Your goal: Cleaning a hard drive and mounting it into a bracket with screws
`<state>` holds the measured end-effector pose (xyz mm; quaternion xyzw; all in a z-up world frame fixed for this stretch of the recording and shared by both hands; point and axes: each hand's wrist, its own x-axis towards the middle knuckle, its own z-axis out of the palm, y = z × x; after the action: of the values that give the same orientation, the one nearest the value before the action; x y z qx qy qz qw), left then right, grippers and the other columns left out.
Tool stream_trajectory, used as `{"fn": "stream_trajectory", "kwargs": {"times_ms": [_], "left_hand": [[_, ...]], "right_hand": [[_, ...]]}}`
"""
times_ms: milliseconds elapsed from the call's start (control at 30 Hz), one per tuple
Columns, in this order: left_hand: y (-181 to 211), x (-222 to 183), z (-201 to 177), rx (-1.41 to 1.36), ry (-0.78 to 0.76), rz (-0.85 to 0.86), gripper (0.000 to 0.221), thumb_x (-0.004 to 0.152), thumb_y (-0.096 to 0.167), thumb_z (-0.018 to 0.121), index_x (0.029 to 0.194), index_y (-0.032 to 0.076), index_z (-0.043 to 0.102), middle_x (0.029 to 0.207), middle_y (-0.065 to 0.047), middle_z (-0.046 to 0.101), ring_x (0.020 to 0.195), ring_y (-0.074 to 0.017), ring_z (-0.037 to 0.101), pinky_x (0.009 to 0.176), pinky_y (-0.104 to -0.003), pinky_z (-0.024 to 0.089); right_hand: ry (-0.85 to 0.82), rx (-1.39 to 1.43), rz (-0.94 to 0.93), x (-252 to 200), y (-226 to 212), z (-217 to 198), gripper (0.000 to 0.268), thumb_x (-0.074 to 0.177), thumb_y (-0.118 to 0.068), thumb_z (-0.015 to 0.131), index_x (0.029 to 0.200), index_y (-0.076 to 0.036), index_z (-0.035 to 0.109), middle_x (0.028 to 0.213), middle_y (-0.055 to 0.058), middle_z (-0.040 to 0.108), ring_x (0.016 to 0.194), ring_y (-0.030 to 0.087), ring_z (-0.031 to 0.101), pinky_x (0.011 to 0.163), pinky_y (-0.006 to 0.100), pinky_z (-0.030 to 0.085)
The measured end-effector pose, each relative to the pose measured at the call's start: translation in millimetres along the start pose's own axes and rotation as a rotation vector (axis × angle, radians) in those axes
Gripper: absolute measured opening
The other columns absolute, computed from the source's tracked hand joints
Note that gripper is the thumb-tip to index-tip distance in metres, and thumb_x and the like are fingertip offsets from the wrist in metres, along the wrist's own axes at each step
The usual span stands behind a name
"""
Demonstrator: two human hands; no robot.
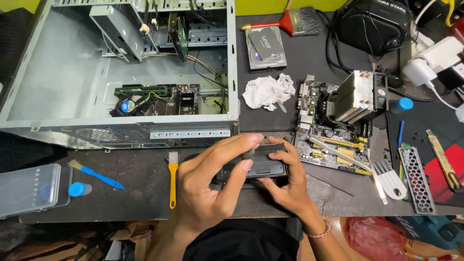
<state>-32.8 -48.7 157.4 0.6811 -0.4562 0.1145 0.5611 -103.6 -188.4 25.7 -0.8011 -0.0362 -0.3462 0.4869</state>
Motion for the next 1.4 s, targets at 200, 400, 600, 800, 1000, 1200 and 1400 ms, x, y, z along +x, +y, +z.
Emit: {"fn": "stream_trajectory", "kwargs": {"times_ms": [200,400,600,800,1000,1200,1400], "left_hand": [[-12.3,-4.6,4.6,0.14,0.039,0.084,0.032,0.075,0.004,0.071,0.102,0.003,0.054,0.09,-0.015,0.053,0.072,-0.0197,0.057,0.067,-0.025,0.052],[-4.9,-1.4,2.2,0.06,0.01,-0.015,0.022,0.079,0.0,0.056,0.1,0.002,0.057,0.093,-0.013,0.061,0.079,-0.02,0.062,0.074,-0.025,0.052],[-7.7,-1.6,6.0,0.12,0.027,0.025,0.026,0.076,0.002,0.064,0.102,0.004,0.056,0.093,-0.014,0.052,0.075,-0.0188,0.059,0.069,-0.024,0.052],[-6.1,-0.8,3.0,0.052,-0.043,-0.008,0.025,0.08,-0.001,0.06,0.104,0.005,0.057,0.092,-0.01,0.059,0.074,-0.0164,0.061,0.069,-0.023,0.051],[-4.2,-0.1,3.6,0.066,-0.051,-0.011,0.023,0.08,0.001,0.057,0.102,0.006,0.057,0.095,-0.009,0.062,0.082,-0.018,0.064,0.075,-0.024,0.051],[-9.2,-6.0,7.1,0.186,0.009,0.038,0.027,0.078,0.004,0.069,0.103,0.009,0.059,0.084,-0.005,0.057,0.063,-0.0105,0.053,0.059,-0.021,0.046],[-6.5,-4.5,4.1,0.1,-0.016,-0.023,0.026,0.08,0.002,0.063,0.104,0.008,0.057,0.087,-0.006,0.061,0.071,-0.0132,0.06,0.066,-0.022,0.049]], "right_hand": [[0.004,0.01,-0.009,0.9,0.1,0.2,0.033,0.073,-0.011,0.06,0.101,-0.01,0.043,0.116,0.02,0.046,0.111,0.03,0.046,0.095,0.041,0.036],[0.006,-0.007,-0.003,0.2,0.8,0.0,0.037,0.072,-0.013,0.063,0.102,-0.011,0.043,0.116,0.02,0.046,0.11,0.03,0.047,0.094,0.04,0.038],[0.005,-0.004,-0.011,0.5,1.1,-0.3,0.036,0.071,-0.013,0.062,0.101,-0.01,0.043,0.115,0.02,0.047,0.111,0.03,0.046,0.094,0.041,0.037],[0.001,-0.016,-0.011,-1.6,3.2,-0.7,0.037,0.071,-0.014,0.064,0.102,-0.01,0.043,0.115,0.02,0.046,0.11,0.03,0.046,0.095,0.04,0.037],[0.006,-0.01,-0.015,-2.0,4.7,-0.6,0.036,0.072,-0.015,0.063,0.102,-0.01,0.044,0.114,0.018,0.047,0.11,0.03,0.046,0.095,0.041,0.036],[0.003,-0.005,-0.016,0.4,0.1,-0.3,0.035,0.072,-0.013,0.063,0.102,-0.009,0.045,0.114,0.017,0.047,0.111,0.029,0.046,0.096,0.04,0.037],[0.002,-0.002,-0.019,-0.9,2.4,-0.1,0.038,0.072,-0.013,0.064,0.103,-0.011,0.043,0.114,0.017,0.047,0.111,0.029,0.046,0.095,0.041,0.037]]}}
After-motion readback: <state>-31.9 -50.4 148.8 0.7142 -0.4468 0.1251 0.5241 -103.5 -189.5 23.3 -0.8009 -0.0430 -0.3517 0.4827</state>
